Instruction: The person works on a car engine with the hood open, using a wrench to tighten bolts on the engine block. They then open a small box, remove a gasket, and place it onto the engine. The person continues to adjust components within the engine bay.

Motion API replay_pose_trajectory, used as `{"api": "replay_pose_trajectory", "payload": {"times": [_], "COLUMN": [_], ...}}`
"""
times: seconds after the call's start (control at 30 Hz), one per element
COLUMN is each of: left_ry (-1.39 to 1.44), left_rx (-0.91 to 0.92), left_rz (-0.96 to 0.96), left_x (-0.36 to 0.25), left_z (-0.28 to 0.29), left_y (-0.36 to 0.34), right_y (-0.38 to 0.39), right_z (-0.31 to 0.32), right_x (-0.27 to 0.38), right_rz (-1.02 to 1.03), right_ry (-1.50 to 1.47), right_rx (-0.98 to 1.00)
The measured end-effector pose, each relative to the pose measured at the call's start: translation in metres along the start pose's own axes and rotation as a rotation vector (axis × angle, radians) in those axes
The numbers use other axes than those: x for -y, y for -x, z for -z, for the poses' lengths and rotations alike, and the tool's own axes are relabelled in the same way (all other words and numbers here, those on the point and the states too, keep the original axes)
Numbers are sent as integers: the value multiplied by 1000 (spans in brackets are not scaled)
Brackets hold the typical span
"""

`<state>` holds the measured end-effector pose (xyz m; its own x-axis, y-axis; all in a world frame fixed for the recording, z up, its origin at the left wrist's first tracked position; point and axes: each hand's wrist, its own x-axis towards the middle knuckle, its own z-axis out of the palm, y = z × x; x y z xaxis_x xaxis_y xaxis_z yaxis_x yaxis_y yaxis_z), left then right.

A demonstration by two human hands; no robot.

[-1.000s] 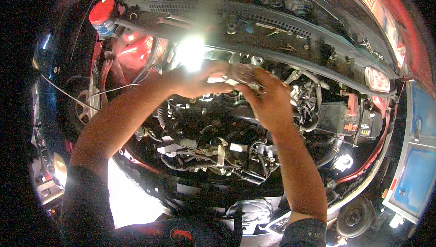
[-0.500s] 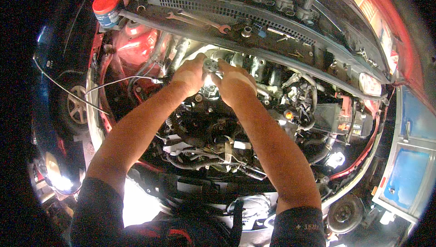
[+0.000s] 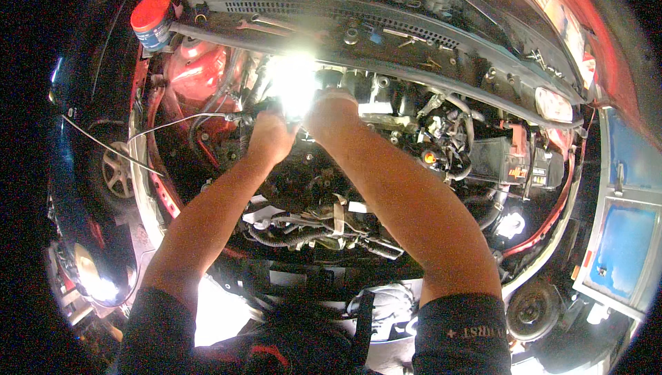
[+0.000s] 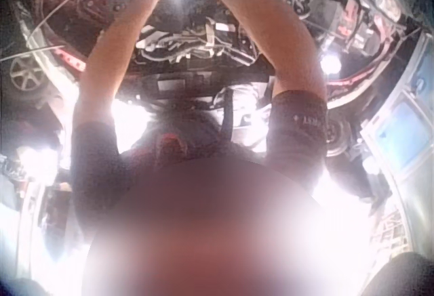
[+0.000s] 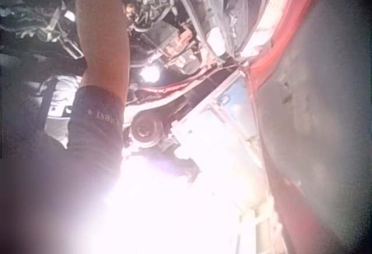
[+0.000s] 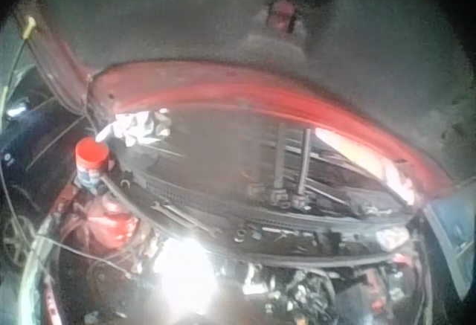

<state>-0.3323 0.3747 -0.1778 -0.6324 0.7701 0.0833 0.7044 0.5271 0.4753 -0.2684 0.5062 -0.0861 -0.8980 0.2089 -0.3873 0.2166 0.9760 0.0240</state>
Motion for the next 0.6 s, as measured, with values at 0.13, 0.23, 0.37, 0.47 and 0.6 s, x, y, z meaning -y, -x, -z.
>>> {"api": "replay_pose_trajectory", "payload": {"times": [0.13, 0.23, 0.37, 0.47, 0.6], "left_ry": [135, 73, 138, 24, 125], "left_rx": [53, 102, 120, 151, 264], "left_rz": [205, 268, 315, 239, 292], "left_x": [6, 5, -1, -3, -3], "left_z": [-8, -10, -7, -1, 13], "left_y": [-24, -25, -21, -25, -31], "right_y": [-12, -11, -15, -18, -26], "right_z": [1, 2, 6, 3, 12], "right_x": [2, -9, -10, -4, -39], "right_rz": [-140, -46, -83, -74, -61], "right_ry": [-309, -41, -132, -28, -248], "right_rx": [338, -70, 4, 52, 212]}}
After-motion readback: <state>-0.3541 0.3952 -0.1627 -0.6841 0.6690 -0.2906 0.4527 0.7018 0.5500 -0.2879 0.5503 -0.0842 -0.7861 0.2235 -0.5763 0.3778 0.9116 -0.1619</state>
